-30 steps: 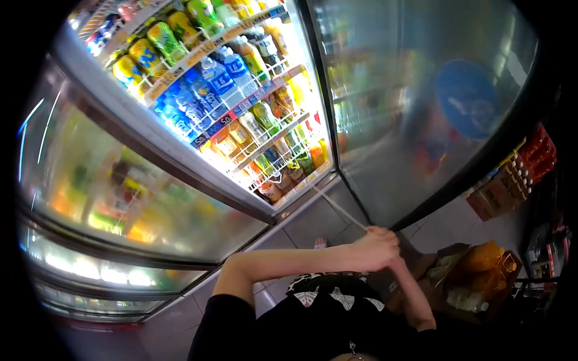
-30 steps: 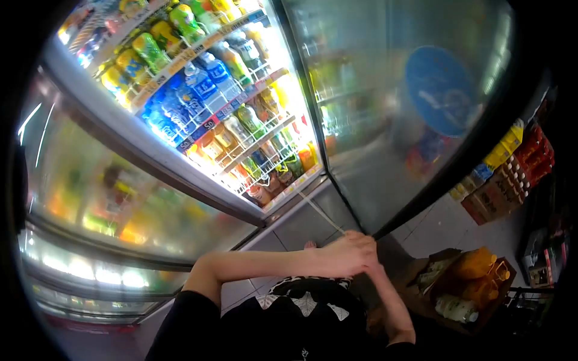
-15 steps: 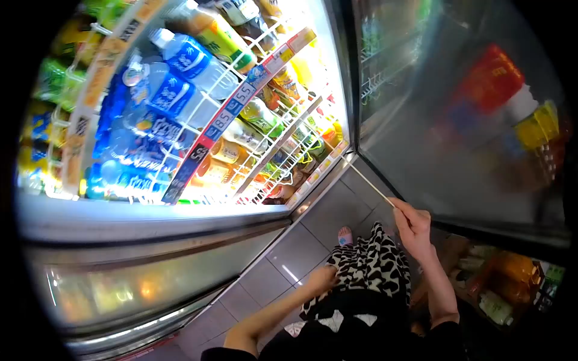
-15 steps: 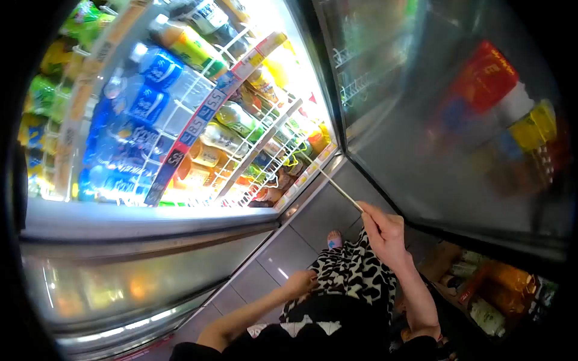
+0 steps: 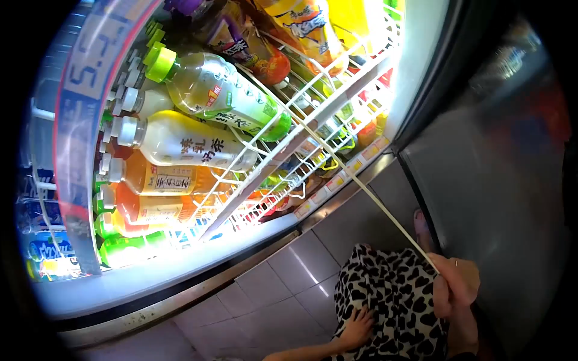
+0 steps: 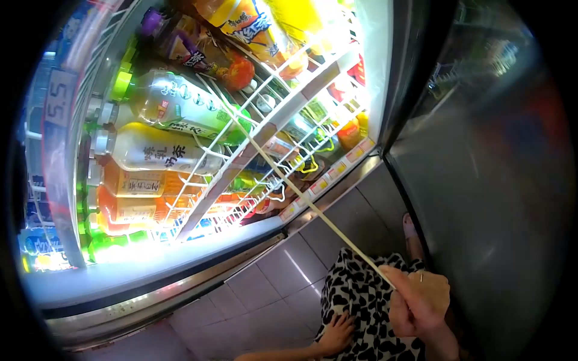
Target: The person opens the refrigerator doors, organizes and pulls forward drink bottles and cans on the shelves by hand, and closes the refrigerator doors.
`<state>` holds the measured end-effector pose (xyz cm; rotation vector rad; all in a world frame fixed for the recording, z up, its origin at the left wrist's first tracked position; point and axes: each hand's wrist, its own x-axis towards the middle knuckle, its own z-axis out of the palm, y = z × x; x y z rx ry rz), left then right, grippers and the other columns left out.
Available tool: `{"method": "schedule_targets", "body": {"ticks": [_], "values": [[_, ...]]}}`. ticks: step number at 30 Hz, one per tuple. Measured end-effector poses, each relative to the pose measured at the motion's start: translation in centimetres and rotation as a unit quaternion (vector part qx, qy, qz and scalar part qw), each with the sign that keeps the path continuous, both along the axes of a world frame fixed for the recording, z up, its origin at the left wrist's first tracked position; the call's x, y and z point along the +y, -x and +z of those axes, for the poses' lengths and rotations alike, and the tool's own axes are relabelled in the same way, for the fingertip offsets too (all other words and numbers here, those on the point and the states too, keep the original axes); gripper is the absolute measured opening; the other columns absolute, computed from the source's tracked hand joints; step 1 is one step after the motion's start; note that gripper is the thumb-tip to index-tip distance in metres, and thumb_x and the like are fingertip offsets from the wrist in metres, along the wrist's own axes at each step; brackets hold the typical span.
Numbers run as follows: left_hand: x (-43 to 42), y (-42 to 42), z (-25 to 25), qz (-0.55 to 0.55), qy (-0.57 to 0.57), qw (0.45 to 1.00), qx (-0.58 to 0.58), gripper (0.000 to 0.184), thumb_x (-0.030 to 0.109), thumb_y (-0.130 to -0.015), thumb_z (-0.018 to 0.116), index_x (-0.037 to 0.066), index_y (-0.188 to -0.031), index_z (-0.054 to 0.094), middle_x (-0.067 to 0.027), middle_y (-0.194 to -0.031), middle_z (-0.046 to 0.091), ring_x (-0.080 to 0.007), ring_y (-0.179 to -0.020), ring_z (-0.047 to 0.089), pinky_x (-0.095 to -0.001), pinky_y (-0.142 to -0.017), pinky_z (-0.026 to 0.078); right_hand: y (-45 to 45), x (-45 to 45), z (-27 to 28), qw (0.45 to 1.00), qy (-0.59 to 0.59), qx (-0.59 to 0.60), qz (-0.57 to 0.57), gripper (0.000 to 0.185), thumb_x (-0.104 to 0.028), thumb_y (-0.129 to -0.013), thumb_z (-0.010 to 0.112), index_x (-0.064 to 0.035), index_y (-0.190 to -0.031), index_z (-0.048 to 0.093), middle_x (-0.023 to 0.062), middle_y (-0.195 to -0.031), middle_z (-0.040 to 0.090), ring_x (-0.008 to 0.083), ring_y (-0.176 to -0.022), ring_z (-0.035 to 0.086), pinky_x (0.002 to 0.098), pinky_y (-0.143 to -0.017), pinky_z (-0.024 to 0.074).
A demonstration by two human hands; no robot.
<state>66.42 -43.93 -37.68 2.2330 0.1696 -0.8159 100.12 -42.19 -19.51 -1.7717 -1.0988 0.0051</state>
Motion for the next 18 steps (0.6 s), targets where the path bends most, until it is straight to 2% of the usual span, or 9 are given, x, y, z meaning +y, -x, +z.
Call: {"method": "schedule_targets", "body": {"ticks": [2, 3, 4, 6, 7, 10, 12, 16, 18], "values": [[0.7, -1.1, 1.4, 0.013, 0.036, 0.999, 0.022, 0.036, 0.022, -0.088, 0.052, -0.003, -0.114, 0.051, -0.0206, -0.134, 0.039, -0.0413, -0.133, 0.022, -0.0593, -0.107, 0.016, -0.2, 1.5, -0.7, 1.000, -0.023, -0.009, -0.001, 0.031, -0.001, -0.075, 0.048, 0.0083, -0.100, 0.064, 0.0049, -0.051, 0.047, 0.0146, -0.037, 0.038, 0.0289, -0.038, 0.0330], [0.7, -1.1, 1.4, 0.034, 0.041, 0.998, 0.015, 0.034, 0.024, -0.089, 0.051, -0.003, -0.111, 0.053, -0.0219, -0.131, 0.041, -0.0399, -0.134, 0.022, -0.0594, -0.107, 0.015, -0.3, 2.1, -0.8, 1.000, -0.019, -0.002, 0.003, 0.031, -0.002, -0.075, 0.049, 0.0084, -0.101, 0.063, 0.0054, -0.052, 0.048, 0.0148, -0.037, 0.039, 0.0290, -0.039, 0.0335], [0.6, -1.2, 1.4, 0.048, 0.034, 0.998, 0.025, 0.030, 0.016, -0.086, 0.053, -0.003, -0.109, 0.054, -0.0219, -0.130, 0.042, -0.0395, -0.130, 0.029, -0.0558, -0.106, 0.022, -0.2, 2.4, -0.7, 1.000, -0.014, 0.005, 0.005, 0.031, -0.003, -0.076, 0.049, 0.0085, -0.102, 0.063, 0.0058, -0.052, 0.049, 0.0150, -0.037, 0.040, 0.0291, -0.039, 0.0340], [-0.5, -0.2, 0.9, 0.095, -0.016, 0.993, -0.070, 0.028, 0.022, -0.084, 0.051, 0.001, -0.101, 0.059, -0.0180, -0.120, 0.054, -0.0374, -0.121, 0.041, -0.0514, -0.105, 0.027, -0.1, 2.7, -0.7, 0.999, 0.021, 0.001, 0.029, 0.032, -0.001, -0.076, 0.050, 0.0094, -0.103, 0.062, 0.0073, -0.053, 0.050, 0.0154, -0.038, 0.042, 0.0293, -0.039, 0.0350], [-0.8, 0.3, 0.1, 0.097, 0.027, 0.995, -0.025, 0.030, 0.020, -0.082, 0.051, 0.000, -0.103, 0.058, -0.0171, -0.131, 0.045, -0.0402, -0.129, 0.029, -0.0577, -0.108, 0.016, 0.0, 3.4, -0.7, 0.999, 0.018, 0.010, 0.033, 0.033, 0.000, -0.075, 0.051, 0.0096, -0.105, 0.062, 0.0071, -0.052, 0.050, 0.0154, -0.038, 0.043, 0.0294, -0.039, 0.0350], [-1.1, 1.2, -0.5, 0.124, 0.036, 0.990, -0.048, 0.028, 0.020, -0.082, 0.051, 0.000, -0.102, 0.058, -0.0175, -0.129, 0.047, -0.0403, -0.127, 0.032, -0.0567, -0.107, 0.019, -0.9, 5.8, -0.1, 0.995, 0.048, 0.053, 0.071, 0.037, 0.007, -0.074, 0.050, 0.0103, -0.110, 0.059, 0.0062, -0.052, 0.048, 0.0157, -0.038, 0.043, 0.0282, -0.040, 0.0347], [-1.1, 1.4, -0.4, 0.151, 0.055, 0.986, -0.055, 0.025, 0.019, -0.082, 0.052, 0.001, -0.099, 0.058, -0.0173, -0.127, 0.048, -0.0410, -0.127, 0.032, -0.0562, -0.107, 0.020, -1.4, 9.0, -0.5, 0.989, -0.050, 0.128, 0.056, 0.035, 0.008, -0.079, 0.048, 0.0097, -0.114, 0.057, 0.0048, -0.052, 0.046, 0.0128, -0.039, 0.042, 0.0261, -0.040, 0.0332], [-0.8, 1.1, 0.1, 0.173, 0.059, 0.981, -0.063, 0.021, 0.018, -0.082, 0.053, 0.001, -0.095, 0.058, -0.0167, -0.122, 0.051, -0.0402, -0.125, 0.034, -0.0540, -0.107, 0.021, -3.8, 15.1, 0.6, 0.954, -0.055, 0.289, 0.065, 0.027, 0.002, -0.091, 0.047, 0.0045, -0.116, 0.057, 0.0015, -0.058, 0.046, 0.0043, -0.050, 0.043, 0.0215, -0.046, 0.0325], [-0.5, 0.7, 0.4, 0.175, 0.063, 0.981, -0.058, 0.021, 0.018, -0.082, 0.053, 0.002, -0.094, 0.058, -0.0166, -0.121, 0.051, -0.0398, -0.124, 0.035, -0.0533, -0.107, 0.022, -5.0, 18.8, 0.9, 0.929, -0.104, 0.346, 0.082, 0.026, -0.002, -0.092, 0.048, 0.0024, -0.116, 0.057, 0.0014, -0.059, 0.046, 0.0029, -0.057, 0.045, 0.0202, -0.050, 0.0344]]}}
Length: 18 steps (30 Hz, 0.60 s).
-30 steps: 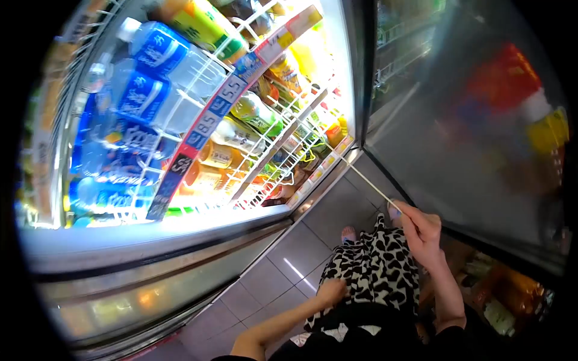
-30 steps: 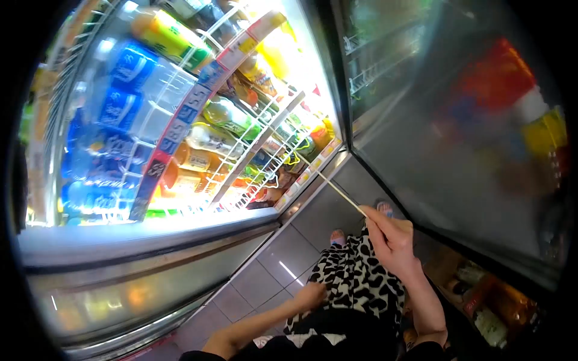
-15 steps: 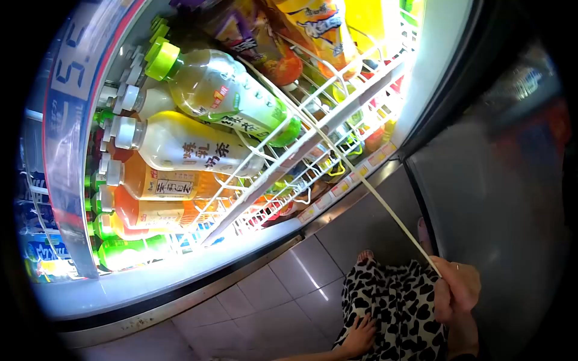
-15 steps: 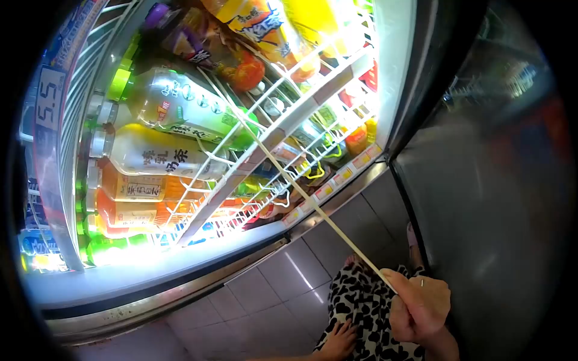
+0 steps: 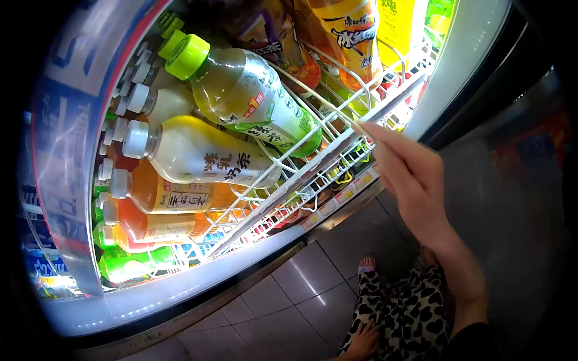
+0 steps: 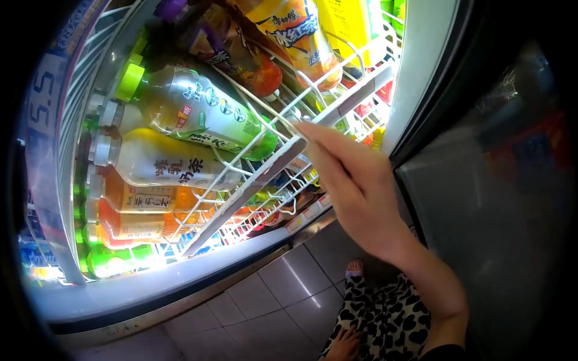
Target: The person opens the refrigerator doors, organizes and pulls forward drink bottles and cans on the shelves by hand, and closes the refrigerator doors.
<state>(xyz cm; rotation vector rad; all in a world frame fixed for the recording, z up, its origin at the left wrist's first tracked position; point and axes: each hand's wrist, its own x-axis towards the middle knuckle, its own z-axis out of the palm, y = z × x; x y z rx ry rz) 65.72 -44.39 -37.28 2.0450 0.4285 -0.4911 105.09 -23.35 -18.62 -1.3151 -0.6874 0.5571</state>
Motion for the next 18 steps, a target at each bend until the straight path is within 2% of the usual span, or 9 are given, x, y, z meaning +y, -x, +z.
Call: {"method": "schedule_targets", "body": {"ticks": [3, 5, 8, 9, 10, 13, 14, 16, 18], "values": [[-0.1, 0.0, -0.4, 0.004, -0.003, 1.000, 0.011, 0.021, 0.018, -0.082, 0.053, 0.002, -0.094, 0.058, -0.0166, -0.120, 0.052, -0.0393, -0.123, 0.036, -0.0530, -0.106, 0.022, -1.5, 4.9, 0.5, 0.999, -0.032, 0.033, 0.022, 0.021, -0.005, -0.092, 0.048, 0.0029, -0.108, 0.060, 0.0056, -0.058, 0.044, 0.0064, -0.058, 0.046, 0.0232, -0.052, 0.0368], [-0.2, 0.5, -2.0, -0.111, 0.006, 0.989, 0.096, 0.033, 0.023, -0.085, 0.056, 0.001, -0.110, 0.057, -0.0181, -0.131, 0.046, -0.0360, -0.134, 0.026, -0.0564, -0.108, 0.017, -2.4, 7.5, 0.3, 0.994, -0.086, -0.064, 0.020, 0.019, -0.010, -0.090, 0.049, 0.0043, -0.095, 0.060, 0.0114, -0.061, 0.049, 0.0145, -0.055, 0.048, 0.0289, -0.054, 0.0400], [-0.7, 0.6, -2.3, -0.068, -0.008, 0.995, 0.066, 0.026, 0.018, -0.085, 0.055, 0.000, -0.104, 0.059, -0.0174, -0.129, 0.048, -0.0355, -0.132, 0.031, -0.0523, -0.109, 0.020, -2.5, 10.0, 1.1, 0.999, -0.038, -0.027, 0.003, 0.021, -0.014, -0.087, 0.051, 0.0048, -0.087, 0.059, 0.0161, -0.066, 0.053, 0.0218, -0.058, 0.050, 0.0328, -0.058, 0.0411], [-1.0, 0.6, -2.1, -0.068, -0.007, 0.996, 0.065, 0.026, 0.018, -0.085, 0.055, 0.000, -0.104, 0.059, -0.0174, -0.129, 0.048, -0.0355, -0.132, 0.031, -0.0523, -0.109, 0.020, -2.8, 10.1, 1.7, 1.000, -0.001, -0.017, 0.018, 0.022, -0.017, -0.087, 0.052, 0.0031, -0.085, 0.062, 0.0196, -0.072, 0.059, 0.0297, -0.064, 0.056, 0.0371, -0.063, 0.0447], [-1.0, 0.4, -1.3, -0.039, -0.022, 0.998, 0.038, 0.023, 0.018, -0.083, 0.054, 0.001, -0.098, 0.059, -0.0168, -0.124, 0.050, -0.0372, -0.127, 0.034, -0.0525, -0.107, 0.022, -2.8, 10.7, 1.8, 1.000, 0.001, -0.017, 0.017, 0.022, -0.017, -0.087, 0.052, 0.0031, -0.085, 0.062, 0.0196, -0.072, 0.059, 0.0297, -0.064, 0.056, 0.0371, -0.063, 0.0447], [-0.1, -0.6, 0.5, -0.005, -0.018, 1.000, 0.020, 0.020, 0.018, -0.081, 0.054, 0.002, -0.093, 0.059, -0.0159, -0.119, 0.052, -0.0385, -0.121, 0.037, -0.0525, -0.105, 0.023, -3.2, 13.4, 1.8, 0.968, 0.008, -0.232, -0.091, 0.027, -0.022, -0.087, 0.047, -0.0011, -0.083, 0.064, 0.0221, -0.080, 0.062, 0.0419, -0.077, 0.059, 0.0472, -0.075, 0.0473], [0.3, -0.8, 0.6, -0.001, 0.000, 1.000, 0.027, 0.020, 0.018, -0.080, 0.054, 0.002, -0.093, 0.059, -0.0157, -0.119, 0.052, -0.0382, -0.121, 0.038, -0.0521, -0.105, 0.024, -3.8, 13.8, 1.6, 0.958, 0.014, -0.279, -0.071, 0.030, -0.023, -0.087, 0.046, 0.0009, -0.078, 0.061, 0.0222, -0.078, 0.062, 0.0401, -0.077, 0.060, 0.0465, -0.074, 0.0479], [0.2, -0.4, 0.3, 0.007, 0.007, 1.000, 0.027, 0.021, 0.018, -0.080, 0.054, 0.003, -0.093, 0.059, -0.0156, -0.119, 0.052, -0.0380, -0.121, 0.038, -0.0519, -0.106, 0.024, -4.1, 14.6, 1.3, 0.922, -0.004, -0.365, -0.127, 0.031, -0.022, -0.087, 0.046, 0.0021, -0.072, 0.058, 0.0221, -0.074, 0.062, 0.0395, -0.074, 0.060, 0.0460, -0.072, 0.0492], [-0.1, 0.0, 0.0, 0.016, 0.018, 0.999, 0.027, 0.021, 0.018, -0.079, 0.055, 0.003, -0.093, 0.059, -0.0155, -0.119, 0.053, -0.0378, -0.121, 0.038, -0.0518, -0.106, 0.024, -4.6, 13.8, 1.0, 0.923, 0.013, -0.370, -0.102, 0.026, -0.019, -0.085, 0.048, 0.0021, -0.074, 0.058, 0.0224, -0.069, 0.060, 0.0390, -0.068, 0.061, 0.0456, -0.066, 0.0503]]}}
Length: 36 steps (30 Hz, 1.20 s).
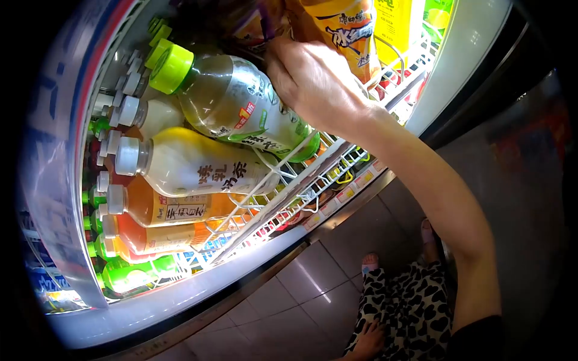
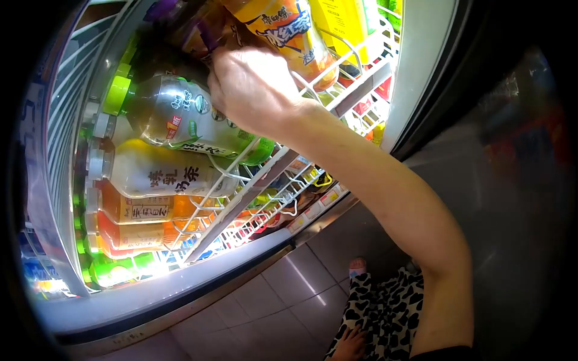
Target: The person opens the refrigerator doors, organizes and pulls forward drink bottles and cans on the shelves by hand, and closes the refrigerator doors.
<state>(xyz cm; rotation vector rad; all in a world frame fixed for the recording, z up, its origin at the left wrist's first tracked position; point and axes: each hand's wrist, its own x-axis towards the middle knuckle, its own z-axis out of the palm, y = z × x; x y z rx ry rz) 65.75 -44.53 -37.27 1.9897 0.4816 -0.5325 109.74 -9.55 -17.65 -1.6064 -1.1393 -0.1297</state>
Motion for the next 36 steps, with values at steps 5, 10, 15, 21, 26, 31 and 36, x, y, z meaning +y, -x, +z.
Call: {"method": "schedule_targets", "body": {"ticks": [5, 10, 15, 21, 26, 31, 36], "values": [[-0.1, -0.1, -0.4, -0.022, -0.054, 0.998, -0.022, 0.022, 0.018, -0.081, 0.054, 0.002, -0.094, 0.060, -0.0156, -0.119, 0.053, -0.0388, -0.122, 0.037, -0.0526, -0.105, 0.024, -0.8, -1.8, 0.7, 0.963, 0.157, -0.214, 0.054, 0.012, -0.010, -0.075, 0.059, 0.0007, -0.079, 0.056, 0.0168, -0.061, 0.060, 0.0317, -0.060, 0.063, 0.0401, -0.053, 0.0508], [0.4, -0.2, 0.1, -0.027, -0.033, 0.999, -0.009, 0.022, 0.017, -0.081, 0.054, 0.001, -0.095, 0.059, -0.0164, -0.122, 0.052, -0.0396, -0.121, 0.037, -0.0533, -0.105, 0.024, -0.1, -2.2, 0.9, 0.926, 0.169, -0.336, 0.022, 0.010, -0.004, -0.072, 0.063, 0.0006, -0.075, 0.056, 0.0101, -0.056, 0.059, 0.0238, -0.054, 0.064, 0.0336, -0.045, 0.0504], [0.9, 0.1, -3.8, 0.097, 0.046, 0.993, -0.040, 0.027, 0.005, -0.081, 0.056, -0.002, -0.107, 0.055, -0.0216, -0.126, 0.047, -0.0399, -0.122, 0.040, -0.0497, -0.103, 0.031, 2.7, -5.4, -0.3, 0.932, 0.180, -0.314, -0.026, 0.015, -0.007, -0.071, 0.063, 0.0019, -0.078, 0.053, 0.0058, -0.053, 0.057, 0.0168, -0.051, 0.063, 0.0285, -0.042, 0.0479], [22.5, -20.2, 11.6, 0.251, -0.177, 0.881, -0.361, 0.039, -0.005, -0.082, 0.046, -0.003, -0.120, 0.049, -0.0298, -0.139, 0.034, -0.0422, -0.130, 0.035, -0.0484, -0.105, 0.029, 4.4, -6.1, -0.7, 0.976, 0.154, -0.148, -0.033, 0.027, -0.005, -0.068, 0.062, -0.0034, -0.091, 0.048, 0.0068, -0.057, 0.052, 0.0266, -0.054, 0.059, 0.0359, -0.045, 0.0439], [31.1, -31.1, 21.3, 0.211, -0.275, 0.763, -0.546, 0.055, 0.014, -0.092, 0.039, -0.013, -0.136, 0.022, -0.0318, -0.146, 0.013, -0.0377, -0.138, 0.015, -0.0435, -0.111, 0.013, 4.3, -6.6, -0.3, 0.978, 0.156, -0.135, -0.017, 0.019, -0.010, -0.075, 0.057, 0.0035, -0.087, 0.052, 0.0106, -0.059, 0.059, 0.0242, -0.054, 0.063, 0.0331, -0.045, 0.0478], [33.2, -37.1, 24.0, 0.265, -0.335, 0.767, -0.478, 0.067, 0.030, -0.089, 0.056, -0.003, -0.140, 0.027, -0.0316, -0.148, 0.006, -0.0359, -0.140, 0.007, -0.0408, -0.112, 0.008, 4.3, -7.5, -1.1, 0.995, 0.083, -0.047, 0.008, 0.011, -0.012, -0.069, 0.061, -0.0032, -0.072, 0.056, 0.0123, -0.060, 0.057, 0.0285, -0.055, 0.061, 0.0388, -0.046, 0.0459], [35.2, -38.9, 23.9, 0.322, -0.331, 0.759, -0.458, 0.064, 0.033, -0.086, 0.061, 0.000, -0.136, 0.037, -0.0329, -0.147, 0.008, -0.0367, -0.140, 0.005, -0.0400, -0.112, 0.008, 4.0, -8.2, -1.8, 0.994, 0.101, -0.032, 0.012, 0.014, -0.014, -0.064, 0.065, -0.0066, -0.064, 0.052, 0.0105, -0.057, 0.053, 0.0327, -0.053, 0.056, 0.0419, -0.047, 0.0412]]}}
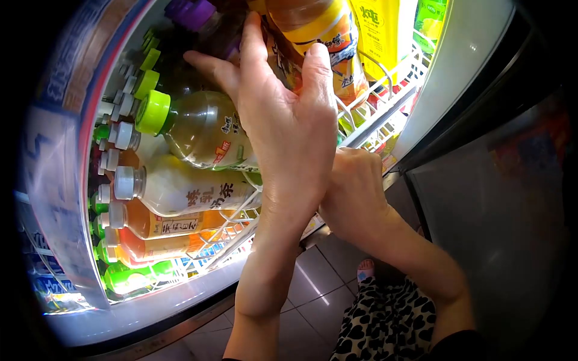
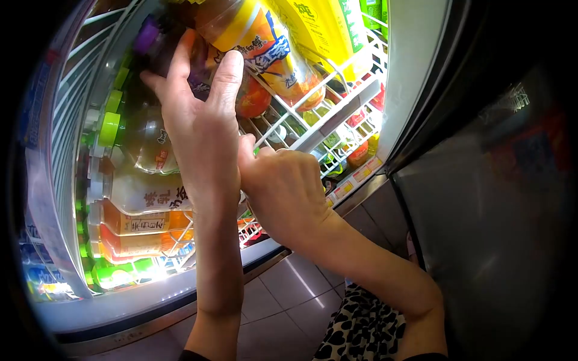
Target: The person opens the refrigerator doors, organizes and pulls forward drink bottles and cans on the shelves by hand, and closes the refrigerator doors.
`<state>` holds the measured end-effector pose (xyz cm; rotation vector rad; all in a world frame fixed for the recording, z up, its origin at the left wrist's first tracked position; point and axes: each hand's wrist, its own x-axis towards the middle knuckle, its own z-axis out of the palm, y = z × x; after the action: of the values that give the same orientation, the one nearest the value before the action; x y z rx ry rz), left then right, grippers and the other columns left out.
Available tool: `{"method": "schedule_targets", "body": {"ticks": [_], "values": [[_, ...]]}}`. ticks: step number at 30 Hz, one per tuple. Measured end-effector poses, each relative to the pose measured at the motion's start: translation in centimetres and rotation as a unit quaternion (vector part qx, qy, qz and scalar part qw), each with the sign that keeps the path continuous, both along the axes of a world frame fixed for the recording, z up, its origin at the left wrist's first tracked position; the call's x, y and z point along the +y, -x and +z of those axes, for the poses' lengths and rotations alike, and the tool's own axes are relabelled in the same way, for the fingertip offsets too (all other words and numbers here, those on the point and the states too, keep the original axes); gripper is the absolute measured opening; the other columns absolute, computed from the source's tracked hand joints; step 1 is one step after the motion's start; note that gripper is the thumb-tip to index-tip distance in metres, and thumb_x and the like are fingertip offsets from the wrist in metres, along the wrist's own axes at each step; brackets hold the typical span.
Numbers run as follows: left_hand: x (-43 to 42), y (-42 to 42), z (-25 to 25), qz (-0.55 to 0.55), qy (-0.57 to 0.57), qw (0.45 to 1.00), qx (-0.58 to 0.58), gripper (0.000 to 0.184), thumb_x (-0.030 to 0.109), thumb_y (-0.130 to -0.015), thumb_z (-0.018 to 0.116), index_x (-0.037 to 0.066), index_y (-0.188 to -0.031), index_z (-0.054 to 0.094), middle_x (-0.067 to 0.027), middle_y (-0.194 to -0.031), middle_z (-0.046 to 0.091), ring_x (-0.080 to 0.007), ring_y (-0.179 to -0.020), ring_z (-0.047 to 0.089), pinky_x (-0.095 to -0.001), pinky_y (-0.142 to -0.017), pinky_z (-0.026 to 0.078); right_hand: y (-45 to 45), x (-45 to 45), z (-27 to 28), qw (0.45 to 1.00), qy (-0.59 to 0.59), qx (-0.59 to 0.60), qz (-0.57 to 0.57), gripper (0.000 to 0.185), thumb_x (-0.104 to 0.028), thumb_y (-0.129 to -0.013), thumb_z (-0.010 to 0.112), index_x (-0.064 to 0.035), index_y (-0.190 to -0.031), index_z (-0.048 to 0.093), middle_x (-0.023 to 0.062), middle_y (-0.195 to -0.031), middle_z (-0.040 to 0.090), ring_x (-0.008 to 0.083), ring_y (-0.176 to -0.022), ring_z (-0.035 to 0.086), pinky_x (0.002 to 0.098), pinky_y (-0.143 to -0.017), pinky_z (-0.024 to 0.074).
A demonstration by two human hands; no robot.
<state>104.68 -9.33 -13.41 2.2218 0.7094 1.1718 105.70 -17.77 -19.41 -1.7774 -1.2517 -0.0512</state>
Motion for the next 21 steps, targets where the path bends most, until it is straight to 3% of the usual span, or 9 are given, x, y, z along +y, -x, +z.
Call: {"method": "schedule_targets", "body": {"ticks": [1, 7, 12, 15, 18, 19, 21], "values": [[-0.1, -0.1, 0.2, -0.005, -0.008, 1.000, -0.007, 0.061, 0.032, -0.087, 0.061, 0.000, -0.134, 0.041, -0.0331, -0.147, 0.010, -0.0366, -0.140, 0.006, -0.0397, -0.112, 0.008, -0.1, -0.5, 0.6, 0.999, 0.023, -0.021, 0.017, 0.025, -0.004, -0.070, 0.058, 0.0007, -0.093, 0.050, 0.0133, -0.062, 0.056, 0.0285, -0.057, 0.061, 0.0379, -0.047, 0.0459], [-1.5, 0.3, 0.4, -0.035, 0.010, 0.999, -0.035, 0.058, 0.026, -0.085, 0.063, -0.003, -0.132, 0.043, -0.0346, -0.146, 0.007, -0.0318, -0.141, 0.006, -0.0365, -0.111, 0.008, 0.7, -1.6, 0.3, 1.000, -0.011, 0.005, 0.024, 0.014, -0.005, -0.070, 0.059, -0.0023, -0.080, 0.051, 0.0101, -0.062, 0.052, 0.0272, -0.054, 0.059, 0.0372, -0.046, 0.0447], [-3.7, 1.9, 1.0, -0.050, -0.026, 0.998, 0.000, 0.064, 0.026, -0.083, 0.066, -0.004, -0.134, 0.040, -0.0379, -0.145, 0.004, -0.0342, -0.140, 0.007, -0.0387, -0.111, 0.009, 1.6, -4.3, 1.1, 0.999, 0.037, -0.010, 0.013, 0.012, -0.009, -0.069, 0.061, -0.0053, -0.071, 0.051, 0.0071, -0.063, 0.050, 0.0231, -0.053, 0.056, 0.0339, -0.045, 0.0427], [-5.3, 3.1, 1.4, -0.038, 0.011, 0.995, 0.094, 0.070, 0.024, -0.083, 0.066, -0.005, -0.138, 0.033, -0.0383, -0.144, 0.002, -0.0364, -0.138, 0.010, -0.0423, -0.110, 0.010, 2.5, -6.0, 1.0, 0.994, 0.044, 0.100, 0.021, 0.012, -0.010, -0.066, 0.062, -0.0073, -0.066, 0.050, 0.0062, -0.063, 0.049, 0.0213, -0.052, 0.055, 0.0321, -0.045, 0.0422], [-6.1, 3.3, 1.2, -0.101, -0.017, 0.993, 0.051, 0.074, 0.018, -0.081, 0.064, -0.006, -0.140, 0.027, -0.0365, -0.145, -0.003, -0.0383, -0.138, 0.008, -0.0455, -0.110, 0.008, 2.1, -7.4, 0.9, 0.998, -0.025, 0.056, 0.023, 0.010, -0.008, -0.065, 0.062, -0.0068, -0.068, 0.053, 0.0068, -0.062, 0.049, 0.0215, -0.051, 0.054, 0.0323, -0.045, 0.0421], [-6.0, 3.2, 1.1, -0.119, -0.018, 0.992, 0.030, 0.075, 0.017, -0.080, 0.064, -0.006, -0.140, 0.026, -0.0357, -0.145, -0.005, -0.0388, -0.138, 0.006, -0.0464, -0.110, 0.007, 2.5, -7.9, 1.3, 0.991, 0.024, 0.128, 0.029, 0.009, -0.007, -0.065, 0.062, -0.0063, -0.070, 0.054, 0.0062, -0.061, 0.049, 0.0213, -0.048, 0.052, 0.0320, -0.043, 0.0414], [-5.9, 3.3, 1.0, -0.134, -0.022, 0.991, 0.019, 0.077, 0.015, -0.079, 0.063, -0.006, -0.141, 0.023, -0.0341, -0.146, -0.007, -0.0398, -0.138, 0.004, -0.0482, -0.110, 0.005, 2.1, -7.4, 0.7, 0.995, 0.004, 0.095, 0.016, 0.011, -0.007, -0.066, 0.063, -0.0052, -0.075, 0.056, 0.0061, -0.061, 0.050, 0.0211, -0.047, 0.052, 0.0322, -0.042, 0.0409]]}}
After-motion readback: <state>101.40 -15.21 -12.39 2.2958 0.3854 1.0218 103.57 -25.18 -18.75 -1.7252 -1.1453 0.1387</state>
